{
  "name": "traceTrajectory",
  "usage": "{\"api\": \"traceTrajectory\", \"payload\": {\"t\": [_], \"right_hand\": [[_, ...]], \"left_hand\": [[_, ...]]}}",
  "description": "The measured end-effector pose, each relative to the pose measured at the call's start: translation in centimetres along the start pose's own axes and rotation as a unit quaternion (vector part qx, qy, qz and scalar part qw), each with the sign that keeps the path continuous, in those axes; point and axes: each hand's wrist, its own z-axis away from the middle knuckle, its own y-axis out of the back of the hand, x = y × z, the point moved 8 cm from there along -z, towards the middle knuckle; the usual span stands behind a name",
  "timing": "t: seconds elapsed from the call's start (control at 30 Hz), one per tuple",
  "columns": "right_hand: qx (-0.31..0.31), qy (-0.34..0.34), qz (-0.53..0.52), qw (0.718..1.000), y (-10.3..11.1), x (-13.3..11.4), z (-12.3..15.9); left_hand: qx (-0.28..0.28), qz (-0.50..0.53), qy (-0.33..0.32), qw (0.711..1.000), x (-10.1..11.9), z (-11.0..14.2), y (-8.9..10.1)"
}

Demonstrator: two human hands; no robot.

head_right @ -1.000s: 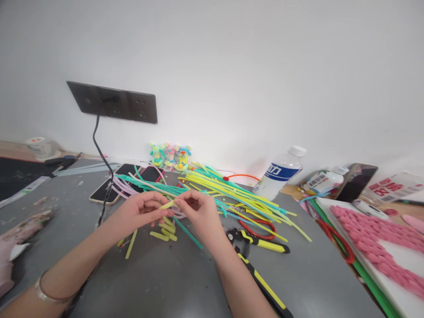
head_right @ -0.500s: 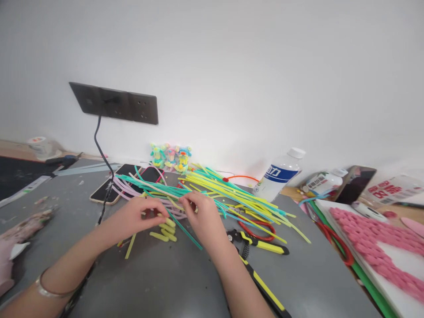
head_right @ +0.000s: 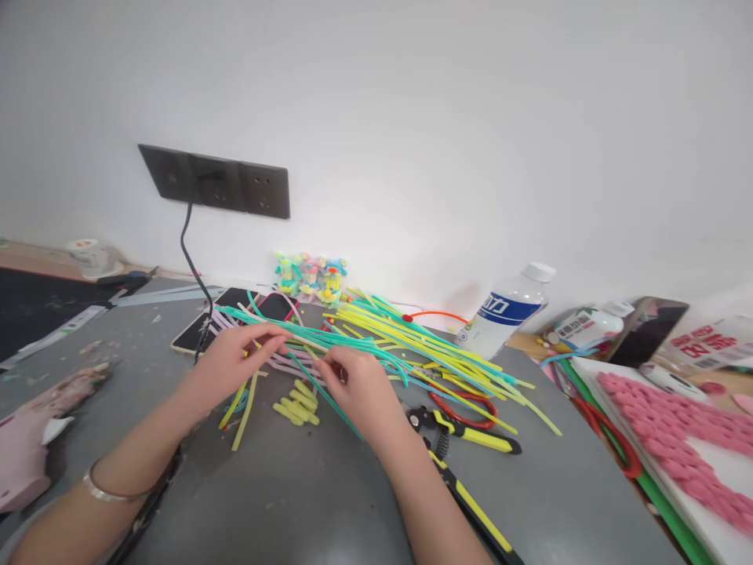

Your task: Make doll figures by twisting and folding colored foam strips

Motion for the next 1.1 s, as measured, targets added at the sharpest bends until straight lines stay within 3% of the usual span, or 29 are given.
{"api": "traceTrajectory", "payload": {"t": [0.1,0.23,0.43,0.63,0.73,0.87,0.97,1.1], "right_hand": [[-0.019,0.004,-0.006,1.0,-0.7,-0.1,0.1],[-0.002,0.009,0.001,1.0,-0.4,-0.3,0.0],[0.031,0.009,-0.008,0.999,0.5,-0.5,0.1],[0.042,0.013,-0.013,0.999,0.5,-0.6,0.1],[0.05,0.013,-0.015,0.999,0.7,-0.7,0.1],[0.057,0.008,-0.029,0.998,0.9,-0.6,0.1],[0.052,0.002,-0.041,0.998,0.7,-0.5,0.1],[0.036,0.005,-0.058,0.998,0.2,-0.5,0.0]], "left_hand": [[0.036,-0.114,0.064,0.991,-1.6,0.0,1.3],[-0.035,-0.238,0.146,0.96,-3.4,0.3,0.7],[-0.102,-0.275,0.145,0.945,-3.4,0.8,-0.7],[-0.085,-0.324,0.134,0.933,-3.5,0.9,-0.8],[-0.067,-0.274,0.132,0.95,-3.8,0.6,-0.6],[-0.016,-0.101,0.123,0.987,-3.3,0.2,0.2],[0.013,-0.025,0.109,0.994,-2.2,0.1,0.7],[0.007,0.004,0.089,0.996,-1.2,0.2,0.5]]}}
